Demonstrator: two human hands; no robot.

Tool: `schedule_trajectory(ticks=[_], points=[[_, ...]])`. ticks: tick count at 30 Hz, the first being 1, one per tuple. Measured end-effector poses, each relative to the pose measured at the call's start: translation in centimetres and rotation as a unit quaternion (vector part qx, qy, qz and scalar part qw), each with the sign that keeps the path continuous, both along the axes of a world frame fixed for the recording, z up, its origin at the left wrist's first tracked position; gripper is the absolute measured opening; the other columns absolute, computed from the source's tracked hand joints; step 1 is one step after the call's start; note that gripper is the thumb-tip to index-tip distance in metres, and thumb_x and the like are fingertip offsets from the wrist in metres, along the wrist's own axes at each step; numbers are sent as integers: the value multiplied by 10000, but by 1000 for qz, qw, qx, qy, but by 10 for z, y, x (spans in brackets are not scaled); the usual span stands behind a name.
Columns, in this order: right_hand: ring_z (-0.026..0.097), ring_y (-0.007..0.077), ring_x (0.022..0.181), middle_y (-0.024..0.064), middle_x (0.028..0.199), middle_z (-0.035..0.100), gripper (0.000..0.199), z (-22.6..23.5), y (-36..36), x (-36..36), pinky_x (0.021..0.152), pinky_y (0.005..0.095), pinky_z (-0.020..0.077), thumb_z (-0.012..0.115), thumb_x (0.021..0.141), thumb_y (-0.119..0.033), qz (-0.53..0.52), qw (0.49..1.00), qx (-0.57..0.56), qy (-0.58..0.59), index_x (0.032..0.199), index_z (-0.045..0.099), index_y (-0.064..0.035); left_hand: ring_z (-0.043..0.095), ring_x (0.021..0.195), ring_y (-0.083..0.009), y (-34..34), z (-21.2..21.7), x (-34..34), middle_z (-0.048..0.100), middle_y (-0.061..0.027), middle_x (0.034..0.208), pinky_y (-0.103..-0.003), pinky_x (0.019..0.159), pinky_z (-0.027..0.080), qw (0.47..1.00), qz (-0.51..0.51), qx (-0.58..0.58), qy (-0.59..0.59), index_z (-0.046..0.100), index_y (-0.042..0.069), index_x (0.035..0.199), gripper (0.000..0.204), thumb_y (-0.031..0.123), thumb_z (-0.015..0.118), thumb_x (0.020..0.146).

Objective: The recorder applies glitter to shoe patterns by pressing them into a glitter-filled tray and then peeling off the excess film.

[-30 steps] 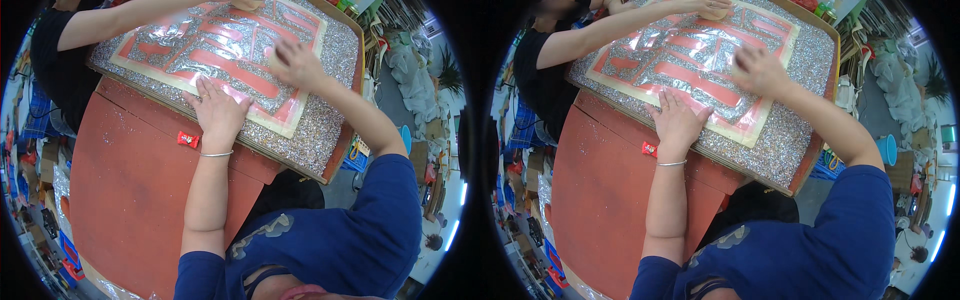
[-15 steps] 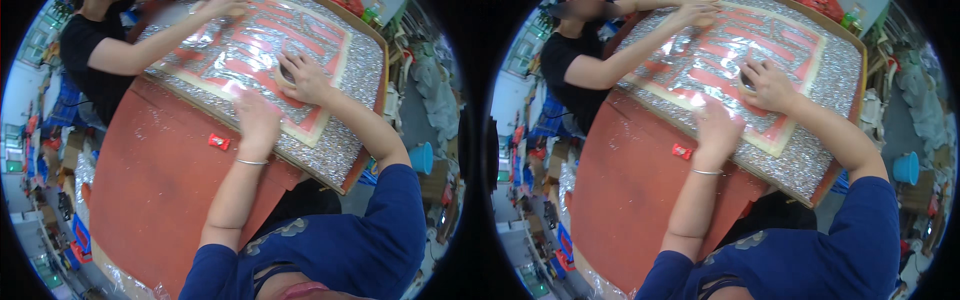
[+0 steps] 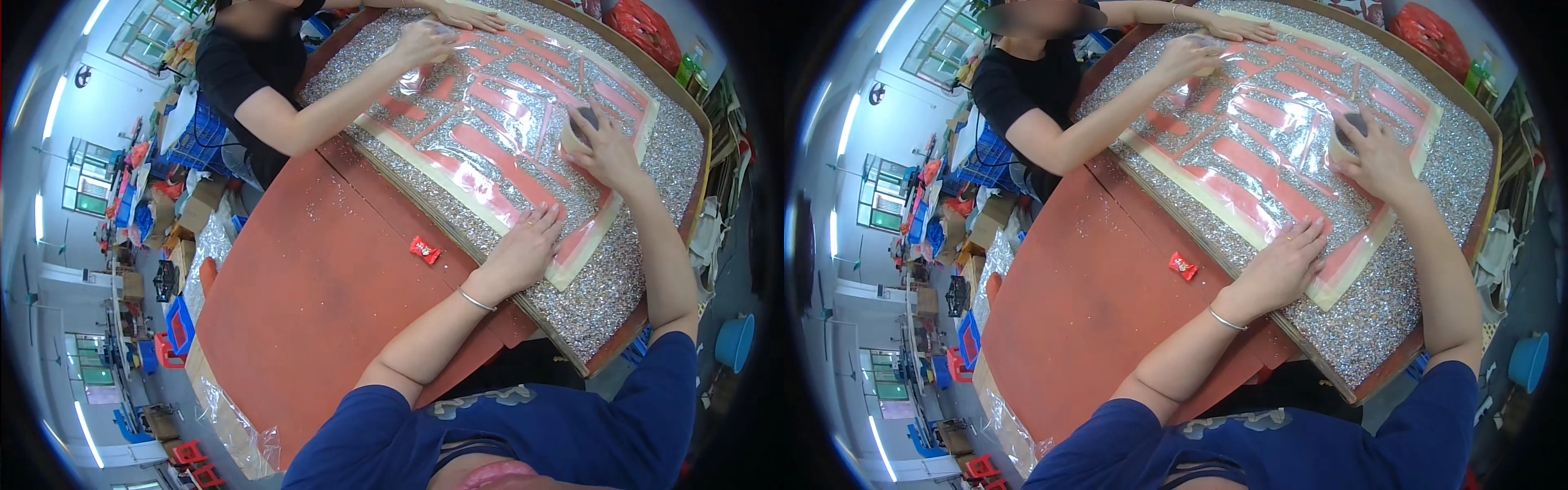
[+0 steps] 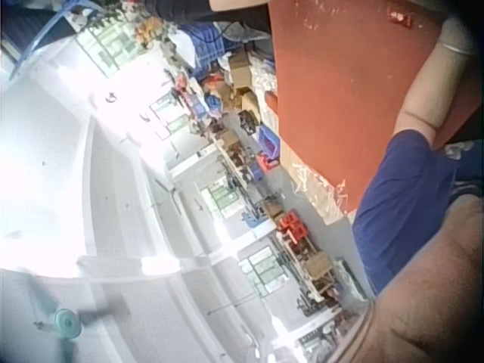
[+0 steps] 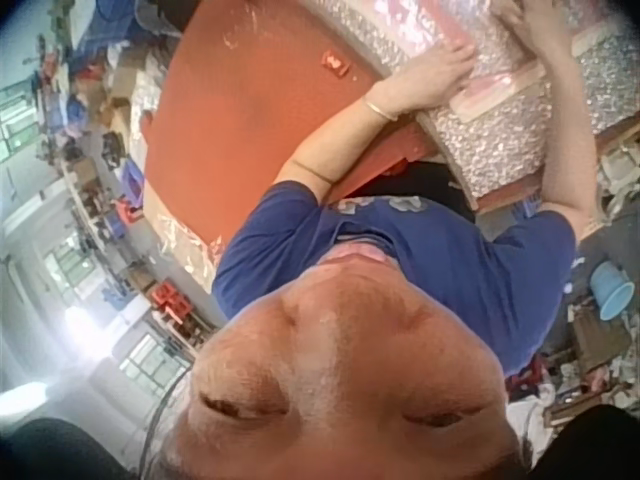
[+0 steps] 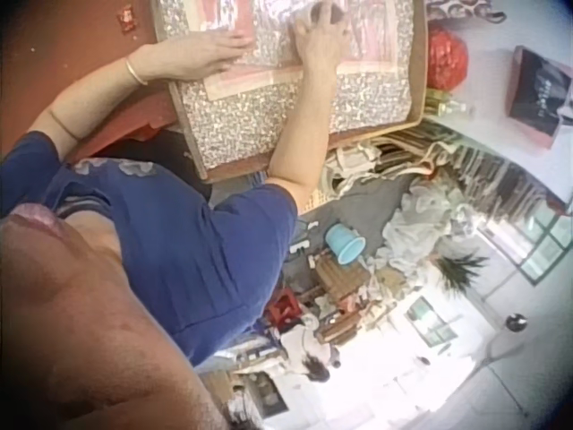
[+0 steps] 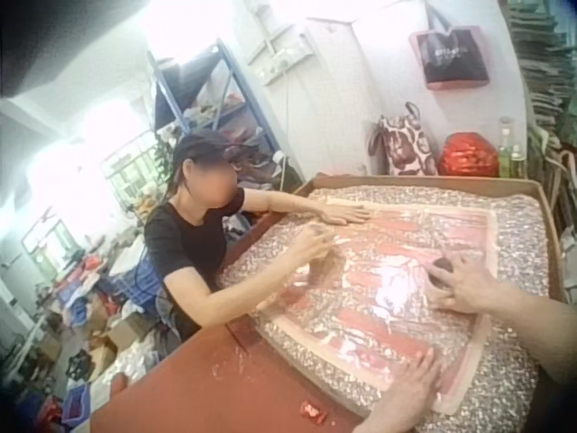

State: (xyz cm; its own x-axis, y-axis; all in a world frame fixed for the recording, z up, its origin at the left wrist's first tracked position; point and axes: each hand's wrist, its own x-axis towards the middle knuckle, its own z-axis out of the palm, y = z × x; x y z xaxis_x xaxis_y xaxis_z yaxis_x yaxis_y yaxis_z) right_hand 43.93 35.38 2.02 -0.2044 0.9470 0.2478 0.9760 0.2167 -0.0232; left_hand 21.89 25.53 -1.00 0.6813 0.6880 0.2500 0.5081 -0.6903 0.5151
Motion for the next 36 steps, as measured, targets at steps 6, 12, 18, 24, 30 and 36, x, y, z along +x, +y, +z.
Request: schedule_trajectory(ticks=[6, 12, 18, 24, 30, 36], points=[[407, 454, 1216, 206, 1450, 313, 749, 7, -9, -12, 1015, 496, 390, 718, 754, -363, 15, 998, -39, 40, 1414, 375, -267, 421, 1268, -394, 3, 0, -4, 477, -225, 1323, -440, 1054, 354, 1000, -5, -2, 5, 457, -56, 1286, 467, 163, 555, 885], [419, 436, 1213, 197, 1421, 350, 736, -6, -6, -13, 1027, 520, 359, 681, 761, -334, 77, 996, 32, 45, 1422, 360, -302, 431, 1257, -404, 0, 3, -4, 468, -248, 1334, -448, 1058, 349, 1000, -15, -4, -2, 463, -50, 1283, 455, 164, 549, 891], [489, 423, 1165, 142, 1407, 396, 564, -20, 39, 86, 968, 503, 424, 542, 815, -369, -229, 972, 25, 49, 1365, 441, -294, 433, 1252, -418, 0, 9, 0, 479, -255, 1327, -443, 1044, 366, 999, -7, -32, 12, 491, -12, 1294, 430, 152, 540, 900], [574, 403, 1019, 125, 1198, 572, 333, 17, -21, -35, 882, 489, 469, 531, 819, -358, 91, 982, -79, 146, 1085, 616, -176, 414, 1262, -429, 6, 3, -5, 467, -265, 1334, -446, 1045, 358, 999, -16, -30, 5, 484, -32, 1296, 439, 135, 546, 894], [499, 362, 1193, 183, 1363, 438, 728, 5, 55, 99, 974, 439, 443, 633, 742, -564, -195, 977, -1, 87, 1342, 477, -181, 409, 1270, -420, 0, 9, -1, 459, -267, 1341, -455, 1069, 329, 998, -34, -32, 33, 463, -58, 1299, 454, 142, 543, 900], [455, 419, 1225, 174, 1408, 406, 793, -17, 72, 87, 1010, 449, 409, 615, 744, -572, -223, 972, -9, 77, 1428, 380, -249, 392, 1302, -381, 3, 2, -10, 462, -233, 1358, -475, 1089, 300, 998, -17, -40, 44, 468, -52, 1290, 429, 180, 492, 930]])
